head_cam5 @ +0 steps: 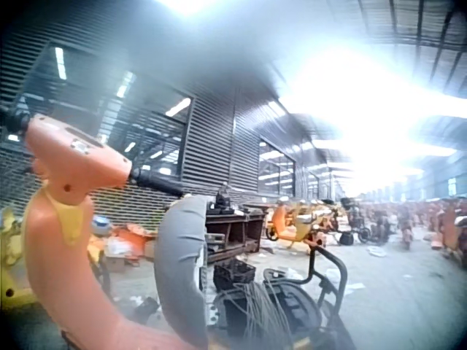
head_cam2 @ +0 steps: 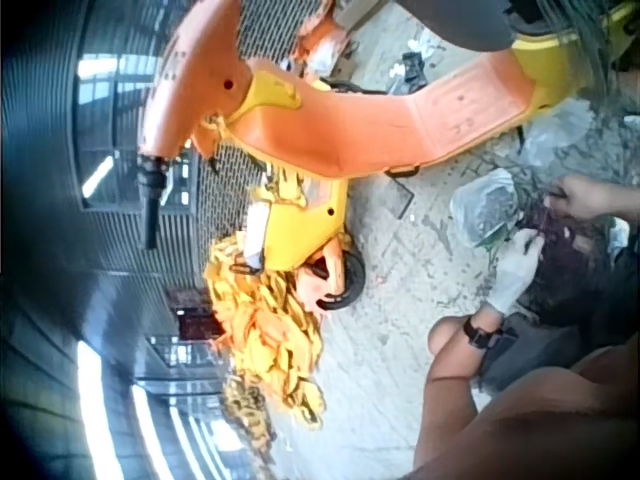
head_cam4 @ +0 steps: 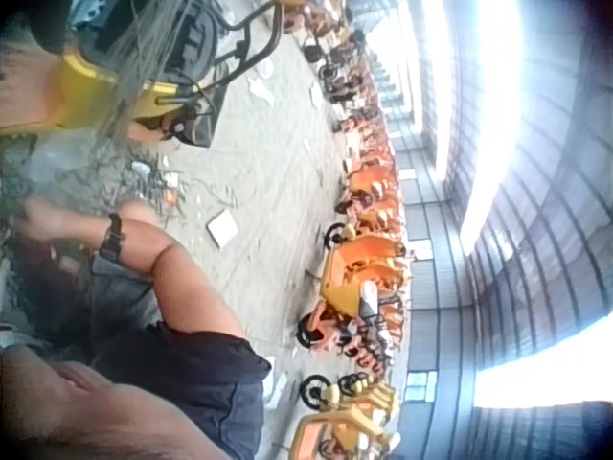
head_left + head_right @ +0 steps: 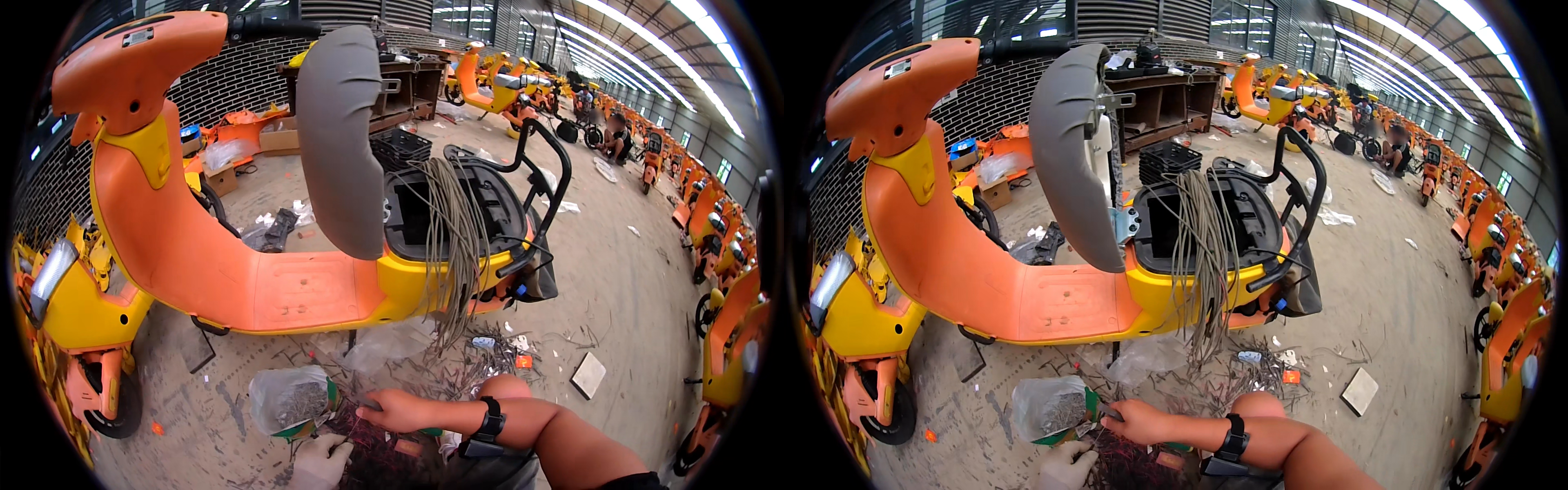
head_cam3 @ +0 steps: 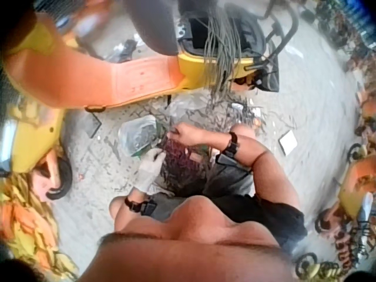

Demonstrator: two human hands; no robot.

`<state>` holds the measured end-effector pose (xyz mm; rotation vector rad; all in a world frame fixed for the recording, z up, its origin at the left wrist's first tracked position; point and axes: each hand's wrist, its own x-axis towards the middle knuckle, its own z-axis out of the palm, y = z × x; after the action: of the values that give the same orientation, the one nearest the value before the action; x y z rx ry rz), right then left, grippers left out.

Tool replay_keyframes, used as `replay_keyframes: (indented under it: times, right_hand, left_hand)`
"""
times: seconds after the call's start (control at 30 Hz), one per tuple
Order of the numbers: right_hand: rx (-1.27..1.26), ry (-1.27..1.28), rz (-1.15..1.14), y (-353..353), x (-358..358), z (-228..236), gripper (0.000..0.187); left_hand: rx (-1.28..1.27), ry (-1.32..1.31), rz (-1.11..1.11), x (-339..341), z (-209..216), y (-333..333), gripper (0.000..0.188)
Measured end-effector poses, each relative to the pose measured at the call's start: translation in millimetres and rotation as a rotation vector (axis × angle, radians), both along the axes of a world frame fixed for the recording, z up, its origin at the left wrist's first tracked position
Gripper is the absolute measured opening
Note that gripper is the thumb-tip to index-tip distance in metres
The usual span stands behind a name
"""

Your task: The person sits on the floor and uses wire strippers to remove the insulation from a bundle of wires. They repeatedly strip sections of the wires and place the removed plastic insulation into a clear plastic bag.

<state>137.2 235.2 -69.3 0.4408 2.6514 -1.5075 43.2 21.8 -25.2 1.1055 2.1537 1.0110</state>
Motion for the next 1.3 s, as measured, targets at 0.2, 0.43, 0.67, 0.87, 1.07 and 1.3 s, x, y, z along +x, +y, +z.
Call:
replay_keyframes:
  times: [0.2, 0.43, 0.67, 0.87, 1.07, 1.3]
  right_hand:
    - [-0.201, -0.05, -0.136, -3, 2, 12, 0.039]
    - [-1.275, 0.198, -0.514, 5, -1, 0, 0.027]
    - [-1.434, 0.347, -0.581, -15, -9, 6, 0.021]
    - [-1.318, 0.352, -0.341, -40, -16, -3, 0.048]
    - [-1.464, 0.347, -0.162, -48, -1, 11, 0.068]
    - [-1.471, 0.272, 0.041, -38, 8, 39, 0.077]
  left_hand:
    - [0.017, -0.077, 0.078, 1, 2, 4, 0.025]
    - [0.027, -0.516, 0.248, 16, -1, 21, 0.026]
    - [0.203, 0.006, 0.24, 19, -88, 33, 0.034]
    - [0.321, -0.729, 0.479, 33, -6, 37, 0.027]
    - [0.307, 0.005, 0.189, 30, -22, 15, 0.032]
    - [0.283, 0.12, 0.434, -10, -21, -1, 0.024]
